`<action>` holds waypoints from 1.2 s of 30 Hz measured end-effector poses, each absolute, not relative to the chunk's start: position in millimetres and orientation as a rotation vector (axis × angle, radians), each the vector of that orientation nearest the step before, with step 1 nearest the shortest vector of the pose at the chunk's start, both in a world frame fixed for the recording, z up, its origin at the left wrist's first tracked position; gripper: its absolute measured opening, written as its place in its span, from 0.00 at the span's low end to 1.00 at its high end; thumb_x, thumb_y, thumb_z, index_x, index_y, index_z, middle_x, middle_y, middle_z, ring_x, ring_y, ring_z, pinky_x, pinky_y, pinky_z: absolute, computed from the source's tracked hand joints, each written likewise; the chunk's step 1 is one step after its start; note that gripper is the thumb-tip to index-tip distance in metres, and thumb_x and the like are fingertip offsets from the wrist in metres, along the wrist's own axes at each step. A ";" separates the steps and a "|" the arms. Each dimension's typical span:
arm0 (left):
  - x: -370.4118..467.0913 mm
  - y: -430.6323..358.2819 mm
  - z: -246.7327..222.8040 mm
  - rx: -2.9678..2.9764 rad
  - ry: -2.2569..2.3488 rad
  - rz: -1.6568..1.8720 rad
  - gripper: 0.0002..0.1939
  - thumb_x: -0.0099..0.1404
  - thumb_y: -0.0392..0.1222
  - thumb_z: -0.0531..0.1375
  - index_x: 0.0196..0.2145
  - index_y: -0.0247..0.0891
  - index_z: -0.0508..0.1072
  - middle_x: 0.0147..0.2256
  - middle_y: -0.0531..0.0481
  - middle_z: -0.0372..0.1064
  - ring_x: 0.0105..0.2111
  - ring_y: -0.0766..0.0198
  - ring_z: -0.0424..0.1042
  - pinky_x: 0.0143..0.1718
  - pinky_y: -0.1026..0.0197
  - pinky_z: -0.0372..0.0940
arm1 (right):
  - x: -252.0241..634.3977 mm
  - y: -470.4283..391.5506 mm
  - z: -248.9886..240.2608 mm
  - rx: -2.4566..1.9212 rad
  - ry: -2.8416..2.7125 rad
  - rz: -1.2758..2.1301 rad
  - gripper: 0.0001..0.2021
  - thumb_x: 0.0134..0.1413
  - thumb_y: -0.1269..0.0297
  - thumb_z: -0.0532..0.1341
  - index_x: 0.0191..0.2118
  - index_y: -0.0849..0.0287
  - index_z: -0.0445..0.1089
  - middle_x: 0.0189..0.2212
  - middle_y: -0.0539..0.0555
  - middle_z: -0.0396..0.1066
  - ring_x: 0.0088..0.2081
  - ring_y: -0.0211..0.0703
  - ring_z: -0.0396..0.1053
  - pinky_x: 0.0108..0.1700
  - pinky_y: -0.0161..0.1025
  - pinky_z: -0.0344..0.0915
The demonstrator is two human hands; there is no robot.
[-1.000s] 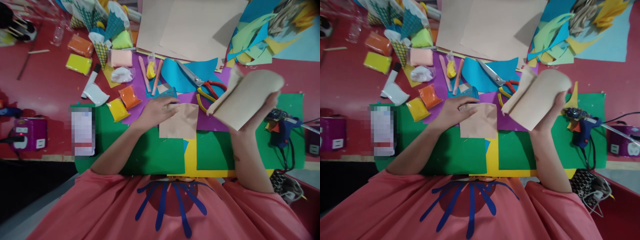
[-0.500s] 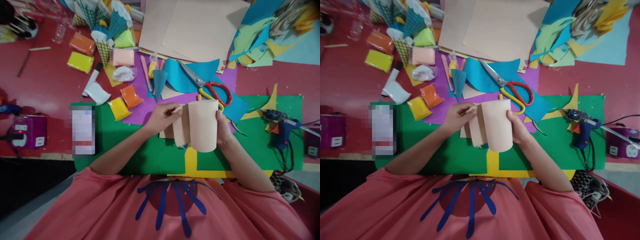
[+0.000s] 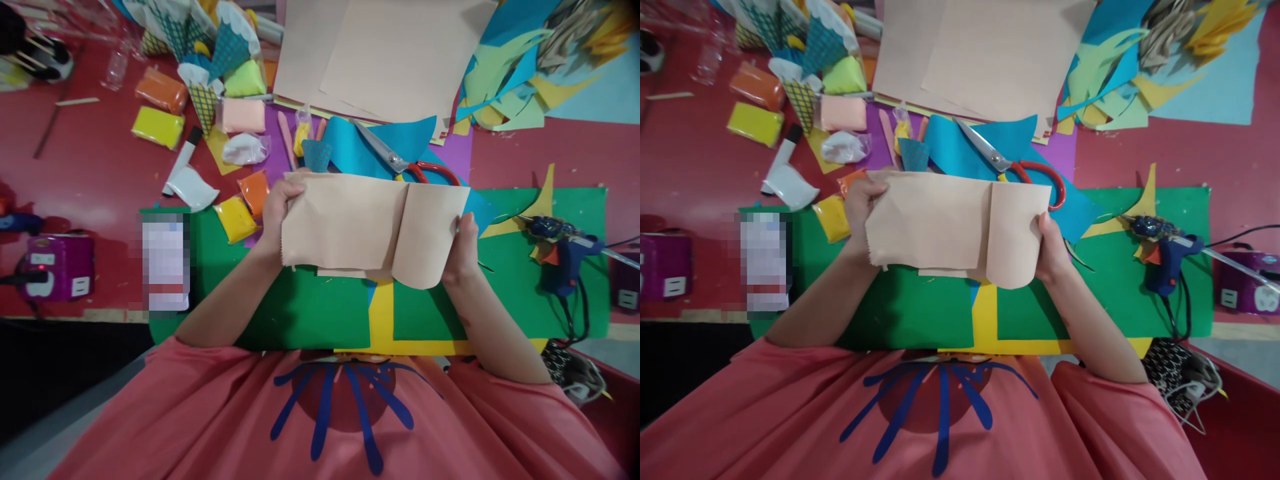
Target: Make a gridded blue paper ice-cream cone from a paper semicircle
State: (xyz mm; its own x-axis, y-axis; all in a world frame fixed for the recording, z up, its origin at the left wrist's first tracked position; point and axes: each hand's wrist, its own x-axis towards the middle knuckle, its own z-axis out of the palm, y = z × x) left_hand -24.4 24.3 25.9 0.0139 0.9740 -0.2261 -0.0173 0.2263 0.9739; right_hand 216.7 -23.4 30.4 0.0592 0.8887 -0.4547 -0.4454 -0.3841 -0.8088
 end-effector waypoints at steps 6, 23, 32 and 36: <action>-12.6 19.3 29.9 0.987 1.003 0.803 0.25 0.48 0.62 0.63 0.33 0.38 0.70 0.29 0.49 0.70 0.33 0.58 0.74 0.33 0.59 0.67 | 220.8 -24.0 37.7 -1.238 -0.552 1.545 0.32 0.26 0.37 0.69 0.37 0.56 0.77 0.32 0.53 0.80 0.32 0.48 0.77 0.33 0.44 0.76; 3.5 -1.6 26.5 1.460 1.337 0.995 0.27 0.61 0.71 0.53 0.25 0.43 0.64 0.19 0.57 0.45 0.21 0.65 0.50 0.23 0.60 0.46 | 212.4 -24.3 31.5 -1.228 -0.508 1.259 0.20 0.38 0.42 0.64 0.30 0.54 0.71 0.30 0.51 0.78 0.43 0.55 0.76 0.49 0.51 0.74; 5.4 -8.0 25.0 1.484 1.327 1.005 0.25 0.64 0.68 0.52 0.26 0.43 0.65 0.19 0.56 0.50 0.21 0.66 0.52 0.23 0.62 0.50 | 203.8 -28.8 30.0 -1.187 -0.475 1.155 0.18 0.44 0.43 0.62 0.29 0.54 0.72 0.34 0.51 0.78 0.50 0.52 0.74 0.51 0.48 0.72; 6.5 -9.8 24.8 1.503 1.328 1.013 0.27 0.63 0.69 0.51 0.26 0.42 0.65 0.19 0.57 0.50 0.21 0.67 0.51 0.23 0.62 0.51 | 200.6 -30.4 32.8 -1.186 -0.484 1.132 0.18 0.46 0.44 0.61 0.29 0.55 0.72 0.34 0.52 0.78 0.50 0.53 0.74 0.53 0.49 0.71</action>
